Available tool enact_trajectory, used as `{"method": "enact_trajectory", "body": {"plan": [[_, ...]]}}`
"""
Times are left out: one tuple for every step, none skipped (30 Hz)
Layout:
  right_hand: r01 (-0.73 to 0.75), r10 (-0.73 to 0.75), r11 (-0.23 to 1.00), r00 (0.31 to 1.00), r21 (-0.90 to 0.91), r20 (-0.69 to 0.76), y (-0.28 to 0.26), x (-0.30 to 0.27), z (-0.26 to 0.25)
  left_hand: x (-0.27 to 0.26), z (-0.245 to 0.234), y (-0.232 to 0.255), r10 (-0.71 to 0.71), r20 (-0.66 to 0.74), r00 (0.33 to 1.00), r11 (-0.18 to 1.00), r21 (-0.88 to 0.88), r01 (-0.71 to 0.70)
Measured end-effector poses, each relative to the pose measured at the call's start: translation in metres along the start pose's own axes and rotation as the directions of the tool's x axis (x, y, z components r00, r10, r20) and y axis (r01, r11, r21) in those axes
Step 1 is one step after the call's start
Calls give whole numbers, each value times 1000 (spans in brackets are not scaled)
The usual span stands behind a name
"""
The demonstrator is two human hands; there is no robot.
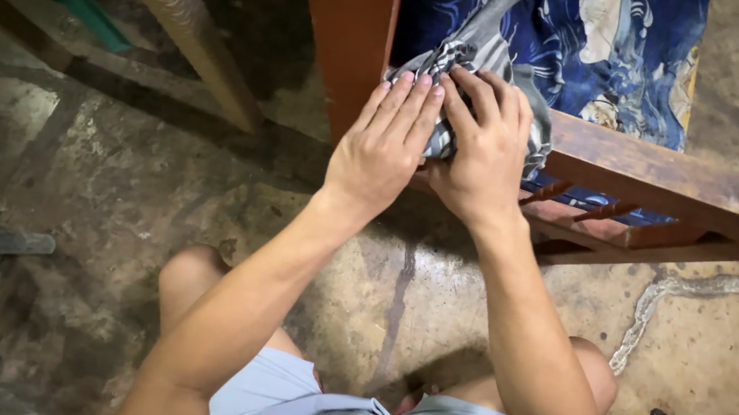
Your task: The person wipes the wooden frame and fabric seat of a chair using a striped cloth. They clean the armrests, backrest, and seat, then move to wipe the opposite armrest and the lower frame.
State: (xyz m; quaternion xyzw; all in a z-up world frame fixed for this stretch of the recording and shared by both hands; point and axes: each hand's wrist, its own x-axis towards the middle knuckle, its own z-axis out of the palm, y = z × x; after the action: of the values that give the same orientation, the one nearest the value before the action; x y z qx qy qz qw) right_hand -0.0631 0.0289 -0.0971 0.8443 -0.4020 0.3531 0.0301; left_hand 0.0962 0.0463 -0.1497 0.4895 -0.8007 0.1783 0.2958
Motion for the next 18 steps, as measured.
{"method": "enact_trajectory", "body": {"plan": [[4,-4,1000,1000,2,1,-1,2,-7,-2,0,4,-3,-1,1000,1000,2,3],[25,-28,999,998,47,52,-2,5,-13,-4,0,6,-24,-12,1000,998,65,25],[44,-54,995,993,94,103,-3,8,-19,-6,-1,9,-44,-24,999,991,127,47],[48,-58,994,993,97,102,0,8,-24,-8,-5,11,-46,-24,999,990,131,49],[58,-84,987,981,150,172,2,7,-29,-10,-8,13,-62,-28,998,991,119,65],[66,-114,977,964,201,239,5,7,-35,-11,-12,15,-77,-33,997,991,106,80],[70,-118,977,964,203,237,4,7,-37,-12,-16,15,-78,-35,996,991,110,81],[-68,-1,943,978,324,210,3,8,-39,-12,-18,15,-81,-37,996,991,100,84],[-197,118,875,973,442,199,2,8,-41,-11,-21,15,-83,-39,996,992,90,86],[-189,111,876,974,444,196,1,11,-36,-11,-22,15,-85,-44,995,991,95,89],[-173,127,919,981,355,148,0,14,-31,-11,-22,16,-78,-96,992,989,114,89],[-163,141,951,985,263,98,-2,15,-25,-12,-23,16,-69,-144,987,987,133,88],[-158,137,951,986,266,95,-4,19,-21,-11,-22,17,-68,-146,987,986,139,88],[-111,99,975,993,192,70,-5,23,-16,-9,-22,17,-93,-130,987,985,133,110],[-64,58,991,997,115,48,-7,28,-11,-8,-21,17,-118,-114,986,983,128,133],[-59,54,991,997,117,46,-4,31,-6,-5,-22,17,-119,-116,986,982,132,134],[-41,38,994,999,105,34,-2,33,-1,-3,-22,18,-172,-76,982,966,183,184],[-24,22,995,999,94,25,0,35,5,-2,-22,19,-230,-36,973,944,234,232]]}}
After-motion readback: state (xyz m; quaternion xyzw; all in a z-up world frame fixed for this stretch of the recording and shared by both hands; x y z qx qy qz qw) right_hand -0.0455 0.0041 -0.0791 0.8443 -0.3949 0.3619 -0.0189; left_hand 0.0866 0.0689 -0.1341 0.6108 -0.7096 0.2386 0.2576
